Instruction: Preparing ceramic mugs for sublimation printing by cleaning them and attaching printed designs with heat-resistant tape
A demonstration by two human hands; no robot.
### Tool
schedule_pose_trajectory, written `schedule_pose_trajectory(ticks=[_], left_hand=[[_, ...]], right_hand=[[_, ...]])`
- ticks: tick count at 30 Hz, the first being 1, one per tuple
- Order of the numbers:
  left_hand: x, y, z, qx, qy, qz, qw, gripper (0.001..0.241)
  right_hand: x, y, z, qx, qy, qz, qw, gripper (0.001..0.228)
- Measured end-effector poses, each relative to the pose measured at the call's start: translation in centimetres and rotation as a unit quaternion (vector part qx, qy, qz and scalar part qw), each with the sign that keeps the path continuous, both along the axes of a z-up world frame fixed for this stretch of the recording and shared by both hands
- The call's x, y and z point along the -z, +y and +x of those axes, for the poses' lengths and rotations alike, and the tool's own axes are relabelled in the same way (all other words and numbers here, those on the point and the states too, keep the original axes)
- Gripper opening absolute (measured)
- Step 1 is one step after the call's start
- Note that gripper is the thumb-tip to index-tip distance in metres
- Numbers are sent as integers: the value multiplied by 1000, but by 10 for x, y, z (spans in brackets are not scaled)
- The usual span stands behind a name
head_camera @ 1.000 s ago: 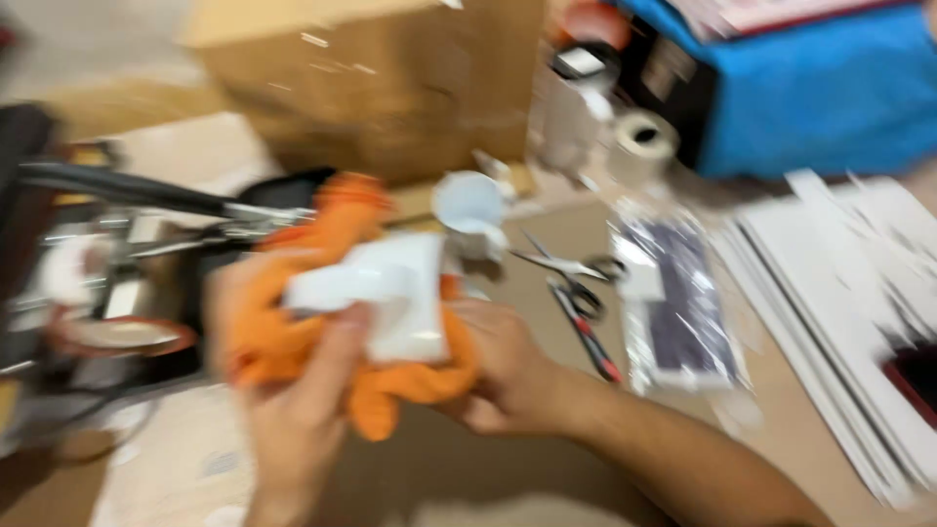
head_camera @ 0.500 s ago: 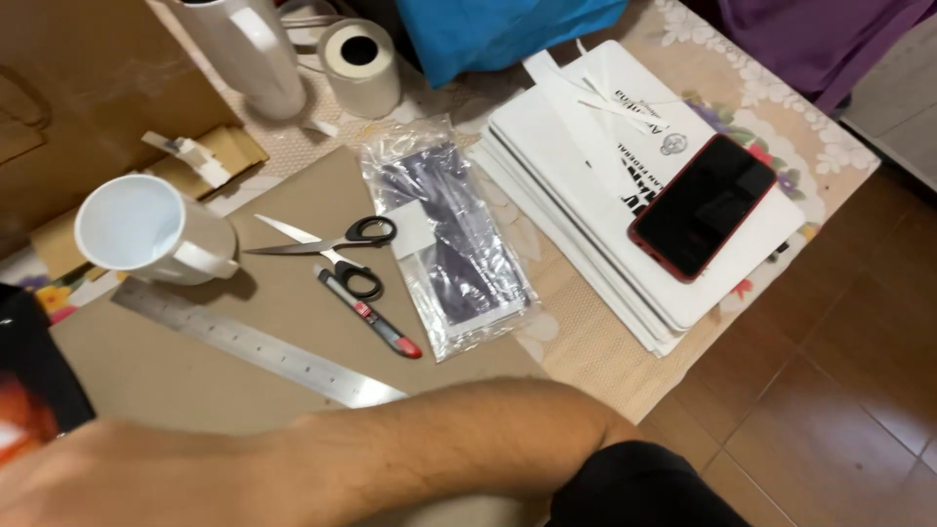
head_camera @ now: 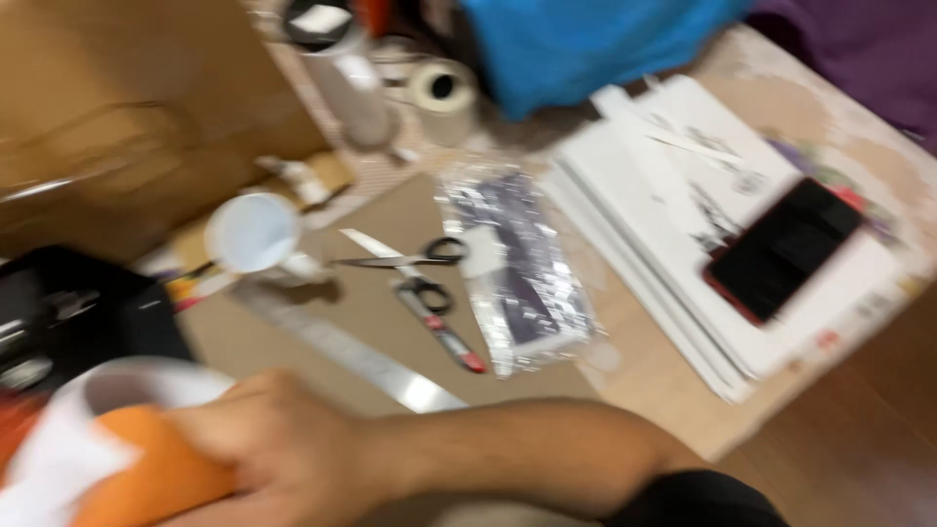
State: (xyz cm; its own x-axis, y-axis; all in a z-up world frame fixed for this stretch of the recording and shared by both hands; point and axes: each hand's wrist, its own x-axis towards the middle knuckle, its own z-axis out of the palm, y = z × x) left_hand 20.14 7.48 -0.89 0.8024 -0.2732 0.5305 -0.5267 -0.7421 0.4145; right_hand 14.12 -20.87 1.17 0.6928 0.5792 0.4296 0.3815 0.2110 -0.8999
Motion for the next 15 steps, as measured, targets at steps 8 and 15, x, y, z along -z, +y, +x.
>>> schedule_pose_trajectory(ticks=[8,15], left_hand=[[-89,-153,-60,-274,-71,-326,902,41],[-76,-128,-94,-45,-211,-401,890,50]], right_hand=[[-46,-31,5,-28,-338,15,941,56],[-34,-30,-7,55,-191,14,980,30]])
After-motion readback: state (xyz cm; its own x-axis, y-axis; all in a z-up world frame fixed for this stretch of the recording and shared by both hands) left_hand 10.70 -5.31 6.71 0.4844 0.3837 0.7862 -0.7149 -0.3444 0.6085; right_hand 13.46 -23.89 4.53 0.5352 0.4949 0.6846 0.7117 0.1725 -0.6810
